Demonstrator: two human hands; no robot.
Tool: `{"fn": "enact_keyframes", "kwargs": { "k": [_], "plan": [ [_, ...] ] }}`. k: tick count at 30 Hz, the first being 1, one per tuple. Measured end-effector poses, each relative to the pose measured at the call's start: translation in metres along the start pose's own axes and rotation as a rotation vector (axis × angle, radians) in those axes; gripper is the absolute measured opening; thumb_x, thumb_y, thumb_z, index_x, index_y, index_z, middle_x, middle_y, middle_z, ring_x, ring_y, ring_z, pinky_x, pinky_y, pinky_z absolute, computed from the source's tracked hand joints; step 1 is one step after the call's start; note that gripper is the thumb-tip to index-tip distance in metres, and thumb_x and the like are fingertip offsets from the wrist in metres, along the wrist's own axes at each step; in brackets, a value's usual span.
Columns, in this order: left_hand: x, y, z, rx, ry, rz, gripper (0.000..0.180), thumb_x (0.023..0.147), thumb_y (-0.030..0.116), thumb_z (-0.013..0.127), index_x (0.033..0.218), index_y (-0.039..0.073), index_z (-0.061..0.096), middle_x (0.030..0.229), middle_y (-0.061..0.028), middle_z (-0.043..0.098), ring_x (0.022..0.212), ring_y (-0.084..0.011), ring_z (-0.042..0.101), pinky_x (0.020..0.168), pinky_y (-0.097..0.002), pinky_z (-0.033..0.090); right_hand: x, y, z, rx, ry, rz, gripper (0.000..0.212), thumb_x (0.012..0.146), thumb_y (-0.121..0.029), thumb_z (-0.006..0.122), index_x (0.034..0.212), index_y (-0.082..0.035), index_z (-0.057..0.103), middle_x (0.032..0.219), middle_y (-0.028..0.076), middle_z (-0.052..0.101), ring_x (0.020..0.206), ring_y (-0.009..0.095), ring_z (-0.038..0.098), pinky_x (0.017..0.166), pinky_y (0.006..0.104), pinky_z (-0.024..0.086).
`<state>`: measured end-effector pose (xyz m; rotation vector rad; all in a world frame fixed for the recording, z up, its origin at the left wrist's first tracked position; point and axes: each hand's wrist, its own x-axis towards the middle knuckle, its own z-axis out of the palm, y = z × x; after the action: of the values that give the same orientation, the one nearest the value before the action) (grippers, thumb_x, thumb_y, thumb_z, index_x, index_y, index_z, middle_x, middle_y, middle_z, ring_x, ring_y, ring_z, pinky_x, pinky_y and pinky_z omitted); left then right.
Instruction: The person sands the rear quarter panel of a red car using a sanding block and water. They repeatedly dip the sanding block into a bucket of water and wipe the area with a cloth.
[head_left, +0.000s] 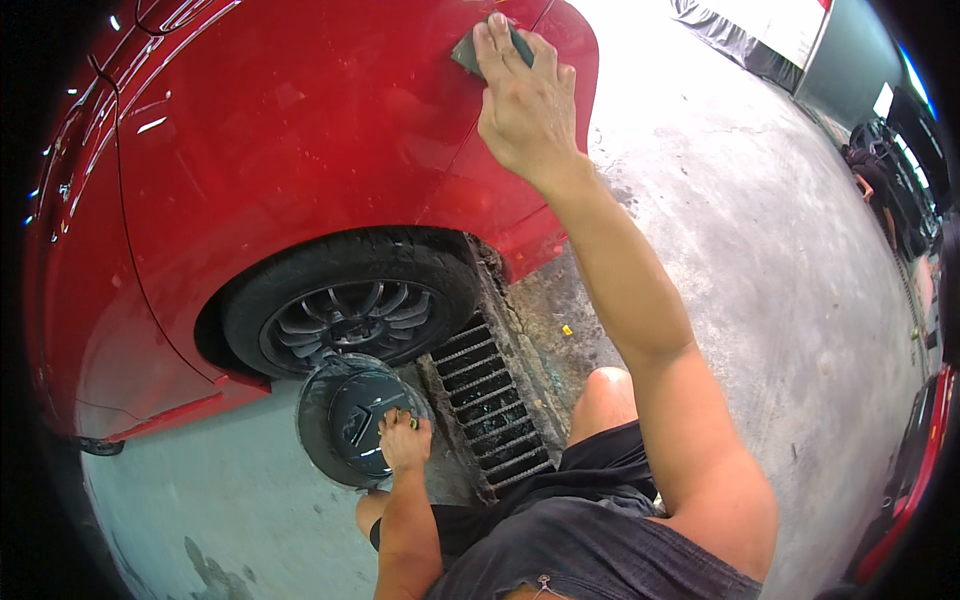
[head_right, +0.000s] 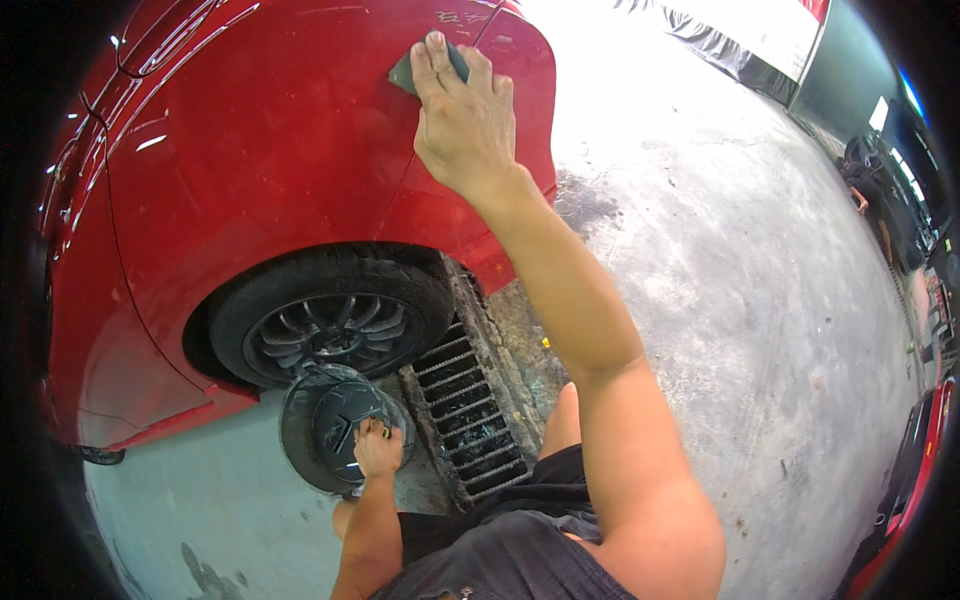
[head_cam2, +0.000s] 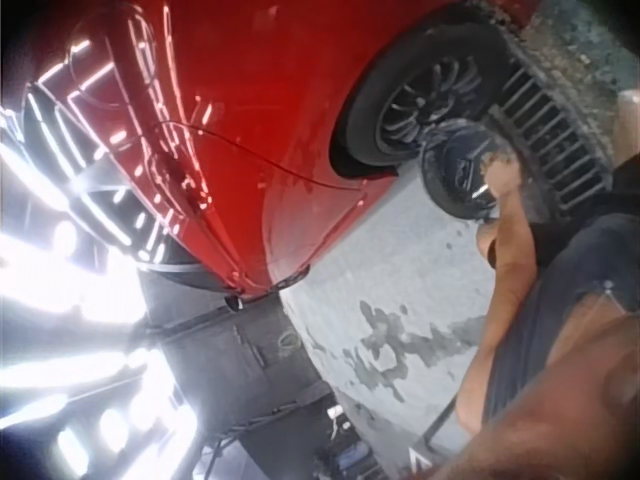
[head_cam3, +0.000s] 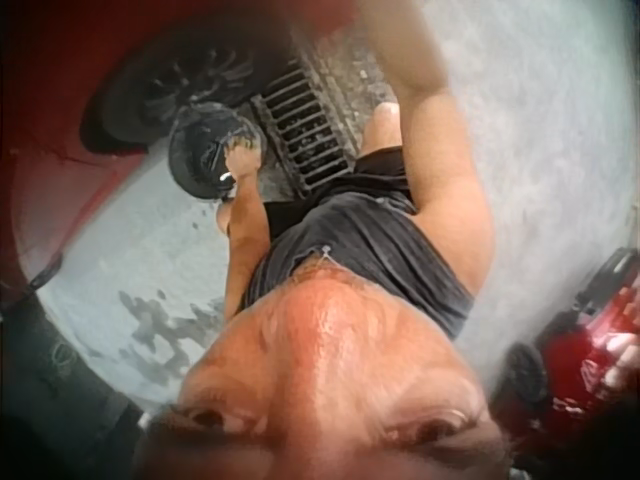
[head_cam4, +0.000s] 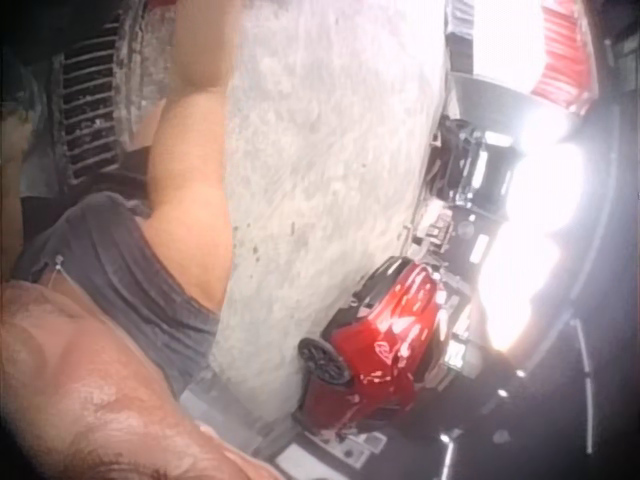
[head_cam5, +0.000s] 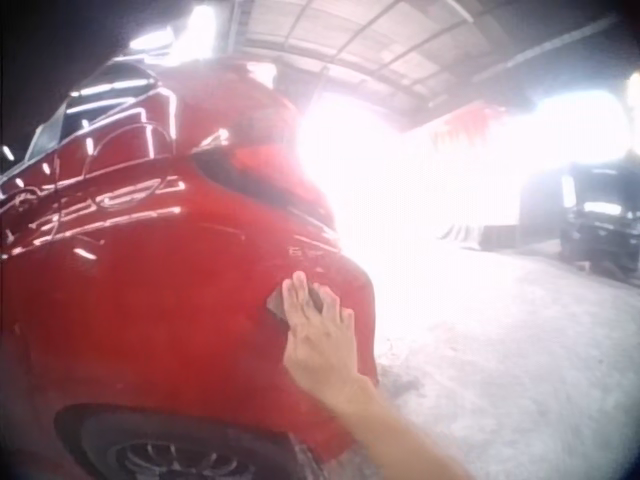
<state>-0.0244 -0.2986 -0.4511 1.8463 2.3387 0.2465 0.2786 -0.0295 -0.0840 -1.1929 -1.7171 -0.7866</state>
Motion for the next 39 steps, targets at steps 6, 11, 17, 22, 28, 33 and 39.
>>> {"fn": "enact_keyframes", "kwargs": {
  "k": [6,11,17,22,28,33,39],
  "plan": [
    [-0.002,0.004,-0.004,0.006,-0.003,0.000,0.038,0.093,0.034,0.065,0.110,0.003,0.081,0.133,-0.0157,0.067,0.120,-0.0393,0.063,0.098,-0.0493,0.059,-0.001,0.000,0.001,-0.021,0.017,-0.026,0.060,0.095,-0.013,0.059,0.154,-0.004,0.056,0.163,0.011,0.055,0.140,0.037,0.048,0.103,0.0500,0.044],
    [-0.004,0.000,-0.004,-0.008,-0.022,-0.022,0.038,0.093,0.034,0.066,0.111,0.004,0.081,0.134,-0.0149,0.067,0.120,-0.0387,0.064,0.098,-0.0491,0.059,-0.011,-0.011,0.002,-0.002,0.011,-0.034,0.059,0.094,-0.012,0.059,0.153,-0.003,0.057,0.162,0.012,0.055,0.141,0.037,0.049,0.103,0.0500,0.044],
    [-0.002,0.004,0.000,-0.003,0.003,-0.006,0.038,0.093,0.034,0.066,0.111,0.004,0.081,0.135,-0.0144,0.067,0.120,-0.0388,0.064,0.097,-0.0489,0.060,0.005,-0.009,0.002,0.005,-0.023,0.010,0.065,0.095,-0.010,0.058,0.159,-0.005,0.049,0.166,0.012,0.050,0.144,0.039,0.045,0.107,0.0537,0.043],
    [-0.004,0.001,-0.003,-0.001,-0.006,-0.020,0.038,0.093,0.034,0.066,0.110,0.003,0.081,0.134,-0.0144,0.067,0.120,-0.0392,0.064,0.095,-0.0492,0.060,0.000,-0.014,0.000,0.018,-0.033,-0.006,0.065,0.095,-0.011,0.058,0.159,-0.005,0.049,0.166,0.010,0.050,0.144,0.038,0.045,0.107,0.0540,0.042],
    [-0.002,0.001,-0.002,-0.011,0.040,0.002,0.037,0.093,0.033,0.067,0.108,0.003,0.081,0.133,-0.0146,0.068,0.118,-0.0399,0.065,0.095,-0.0494,0.060,-0.009,-0.024,-0.003,-0.015,-0.029,-0.036,0.064,0.091,-0.011,0.062,0.154,-0.003,0.053,0.161,0.011,0.055,0.141,0.037,0.048,0.102,0.0507,0.045],
    [-0.002,0.006,-0.008,-0.014,0.015,0.001,0.038,0.093,0.034,0.067,0.109,0.003,0.081,0.134,-0.0141,0.067,0.121,-0.0398,0.063,0.097,-0.0486,0.060,0.009,-0.007,-0.006,-0.074,-0.027,-0.112,0.061,0.094,-0.013,0.061,0.154,-0.004,0.055,0.164,0.011,0.052,0.142,0.038,0.048,0.104,0.0498,0.044],
    [-0.003,0.006,-0.007,0.006,-0.022,-0.020,0.040,0.094,0.034,0.066,0.115,0.004,0.081,0.138,-0.0135,0.066,0.124,-0.0388,0.062,0.099,-0.0483,0.060,0.012,-0.003,-0.011,-0.012,-0.065,-0.141,0.066,0.094,-0.009,0.060,0.159,-0.009,0.050,0.166,0.009,0.051,0.147,0.037,0.045,0.108,0.0520,0.042]
  ]
}}
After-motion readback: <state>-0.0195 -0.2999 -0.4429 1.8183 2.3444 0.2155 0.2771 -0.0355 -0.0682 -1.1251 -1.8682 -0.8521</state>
